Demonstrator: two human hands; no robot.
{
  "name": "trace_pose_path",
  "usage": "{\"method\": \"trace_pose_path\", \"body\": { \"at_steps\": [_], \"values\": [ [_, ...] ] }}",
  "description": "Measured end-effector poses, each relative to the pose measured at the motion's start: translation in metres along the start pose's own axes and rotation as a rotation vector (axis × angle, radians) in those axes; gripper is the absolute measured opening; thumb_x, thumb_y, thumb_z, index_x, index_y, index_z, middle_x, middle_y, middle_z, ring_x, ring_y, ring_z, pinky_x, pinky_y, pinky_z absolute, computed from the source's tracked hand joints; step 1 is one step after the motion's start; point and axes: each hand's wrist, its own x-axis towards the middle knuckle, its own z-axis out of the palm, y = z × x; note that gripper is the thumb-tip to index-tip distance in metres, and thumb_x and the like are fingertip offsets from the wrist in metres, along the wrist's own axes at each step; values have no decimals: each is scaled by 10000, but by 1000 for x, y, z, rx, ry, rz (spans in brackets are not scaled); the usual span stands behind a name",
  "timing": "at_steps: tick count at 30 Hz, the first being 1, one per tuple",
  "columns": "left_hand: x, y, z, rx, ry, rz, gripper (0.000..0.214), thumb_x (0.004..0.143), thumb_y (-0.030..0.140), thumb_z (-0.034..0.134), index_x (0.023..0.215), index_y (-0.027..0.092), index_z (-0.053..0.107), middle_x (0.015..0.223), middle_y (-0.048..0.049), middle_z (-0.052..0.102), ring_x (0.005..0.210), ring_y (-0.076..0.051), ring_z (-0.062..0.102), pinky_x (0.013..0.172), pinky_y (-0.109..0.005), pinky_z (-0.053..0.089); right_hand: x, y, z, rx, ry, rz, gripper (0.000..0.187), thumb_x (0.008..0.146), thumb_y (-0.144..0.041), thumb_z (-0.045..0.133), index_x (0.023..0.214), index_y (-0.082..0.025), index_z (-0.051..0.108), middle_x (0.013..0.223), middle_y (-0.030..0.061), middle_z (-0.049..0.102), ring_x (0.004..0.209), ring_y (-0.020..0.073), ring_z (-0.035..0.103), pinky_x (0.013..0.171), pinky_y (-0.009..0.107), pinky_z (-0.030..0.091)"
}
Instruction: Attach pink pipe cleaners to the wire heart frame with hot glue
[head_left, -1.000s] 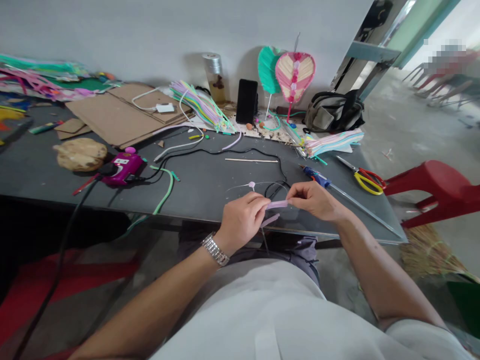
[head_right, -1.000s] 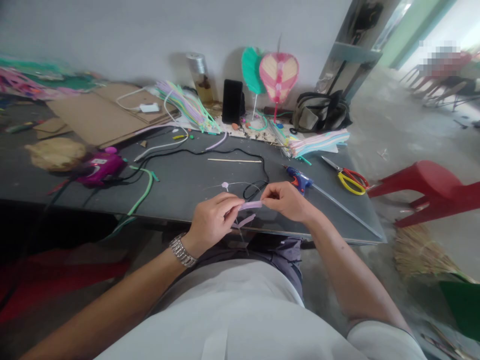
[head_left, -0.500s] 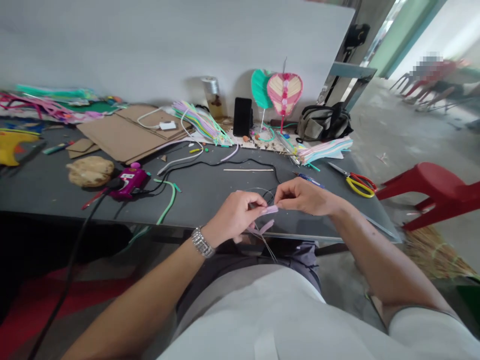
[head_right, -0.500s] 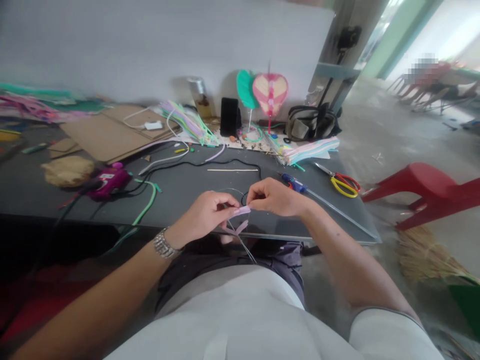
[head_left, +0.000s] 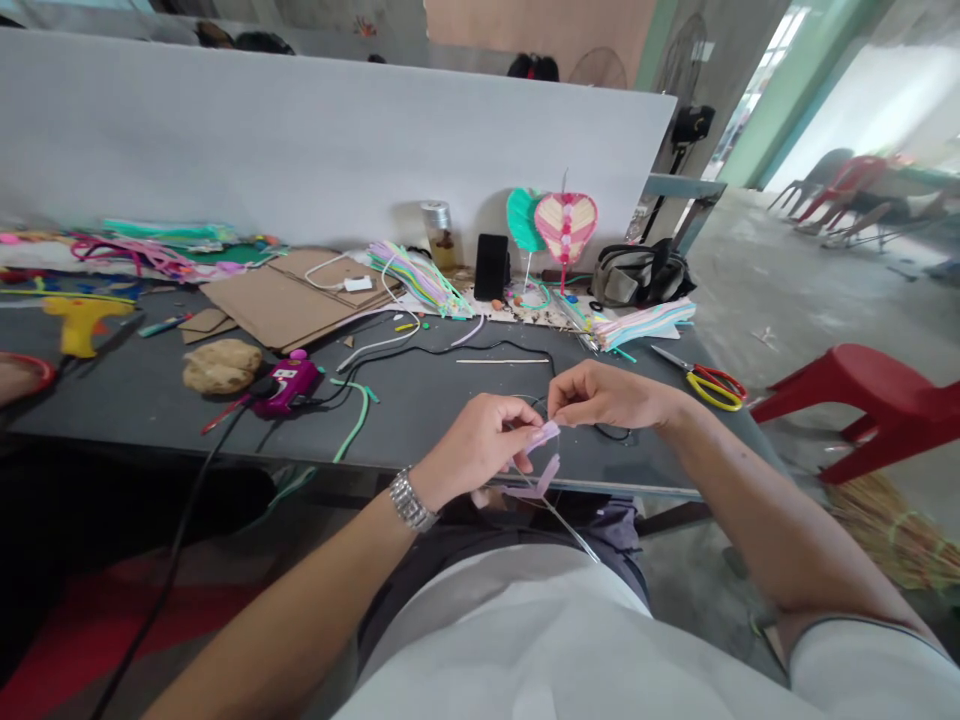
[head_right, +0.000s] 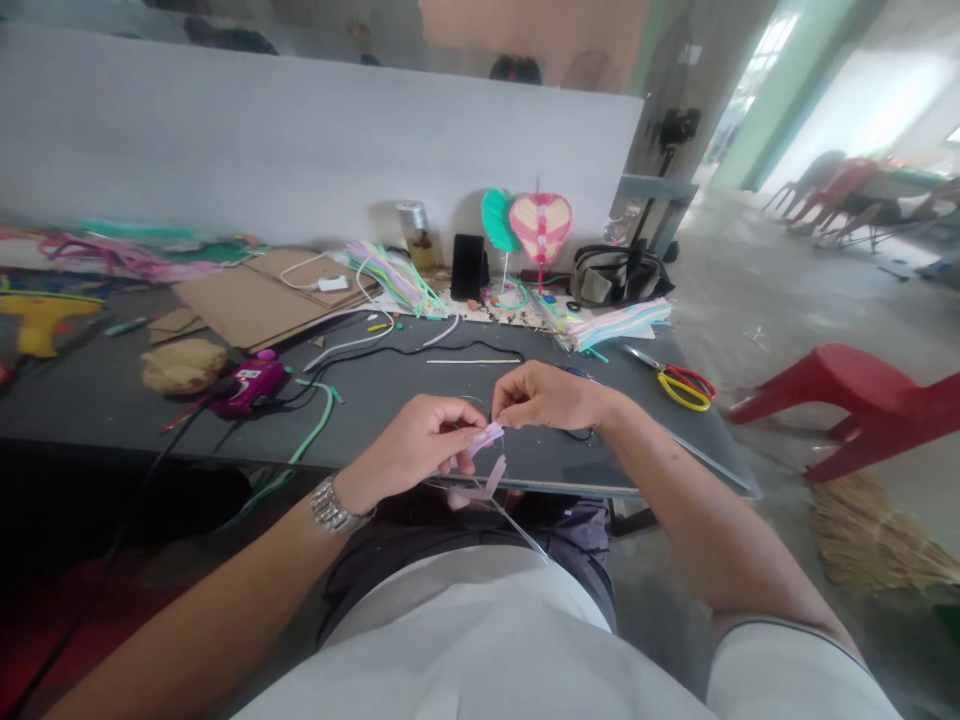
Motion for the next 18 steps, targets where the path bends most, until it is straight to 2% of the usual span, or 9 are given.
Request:
{"method": "trace_pose_path", "body": {
  "at_steps": [1, 3, 5, 7, 9, 13, 18],
  "values": [
    [-3, 1, -1, 47, 49, 47, 218, 897, 348, 652, 879, 155, 752, 574, -36, 699, 492, -149, 665, 429, -190, 445, 0, 1, -1, 23, 10, 10, 143, 767, -299, 684, 771, -157, 679, 594, -59, 536, 524, 65, 388, 478, 207, 250],
    [-11, 4, -2, 189, 223, 191, 172, 912, 279, 627, 944, 169, 755, 697, -48, 752, 557, -146, 689, 504, -210, 499, 0, 4, -4, 61, 50, 26, 150, 750, -304, 698, 776, -157, 691, 590, -56, 554, 506, 63, 393, 464, 207, 244],
    [-17, 4, -2, 370, 439, 354, 132, 912, 210, 619, 941, 186, 745, 837, -52, 774, 638, -139, 697, 593, -229, 525, 0, 6, -5, 83, 113, 32, 144, 727, -295, 710, 766, -156, 699, 586, -50, 567, 499, 65, 406, 460, 208, 252],
    [-20, 3, 0, 534, 576, 477, 126, 920, 172, 610, 913, 195, 734, 891, -49, 763, 702, -139, 690, 653, -242, 521, 2, 6, -4, 104, 191, 28, 134, 705, -283, 718, 738, -155, 698, 574, -45, 566, 494, 66, 411, 458, 211, 259],
    [-18, 0, 4, 644, 597, 520, 137, 928, 149, 600, 910, 195, 727, 878, -41, 745, 709, -137, 678, 657, -243, 503, 4, 4, -2, 130, 276, 21, 136, 687, -282, 724, 708, -153, 689, 546, -44, 553, 478, 65, 403, 451, 215, 251],
    [-8, -6, 12, 749, 618, 488, 155, 939, 151, 599, 1029, 195, 717, 861, -29, 731, 636, -126, 641, 612, -247, 465, 6, -5, 7, 181, 414, -1, 162, 680, -303, 720, 712, -149, 680, 504, -46, 537, 459, 68, 392, 449, 222, 238],
    [-7, -2, 15, 826, 706, 569, 225, 937, 363, 674, 1080, 190, 694, 828, -45, 739, 674, -158, 662, 635, -268, 473, 3, -20, 24, 216, 516, -57, 203, 701, -350, 731, 708, -158, 666, 500, -52, 503, 472, 76, 377, 457, 233, 251]
  ]
}}
